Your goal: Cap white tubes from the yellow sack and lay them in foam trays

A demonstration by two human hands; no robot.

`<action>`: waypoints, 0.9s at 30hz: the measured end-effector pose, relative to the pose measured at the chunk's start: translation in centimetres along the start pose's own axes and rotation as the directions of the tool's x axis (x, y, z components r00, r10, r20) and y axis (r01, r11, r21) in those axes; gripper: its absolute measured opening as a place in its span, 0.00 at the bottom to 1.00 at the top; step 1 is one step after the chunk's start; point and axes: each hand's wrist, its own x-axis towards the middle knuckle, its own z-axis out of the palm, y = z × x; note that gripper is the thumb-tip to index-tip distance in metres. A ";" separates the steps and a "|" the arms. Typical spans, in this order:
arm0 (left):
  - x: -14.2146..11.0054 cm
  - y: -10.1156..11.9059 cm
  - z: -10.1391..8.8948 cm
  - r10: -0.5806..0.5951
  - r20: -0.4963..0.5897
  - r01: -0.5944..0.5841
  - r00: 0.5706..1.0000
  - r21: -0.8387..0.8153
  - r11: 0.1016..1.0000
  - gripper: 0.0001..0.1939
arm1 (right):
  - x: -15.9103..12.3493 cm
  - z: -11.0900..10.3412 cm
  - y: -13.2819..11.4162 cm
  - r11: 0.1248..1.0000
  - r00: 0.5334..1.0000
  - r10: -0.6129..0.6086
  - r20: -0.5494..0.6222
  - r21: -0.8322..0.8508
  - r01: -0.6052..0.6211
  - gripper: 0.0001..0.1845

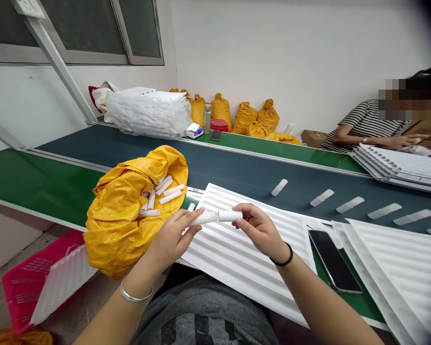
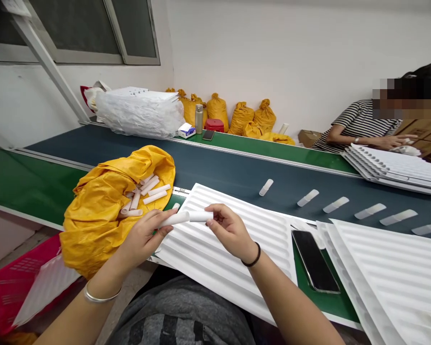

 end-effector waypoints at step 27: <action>0.2 2.8 1.1 0.302 -0.086 -0.264 0.949 0.299 0.917 0.20 | -0.8 -0.7 -1.9 0.985 0.980 0.171 0.103 0.003 -0.172 0.16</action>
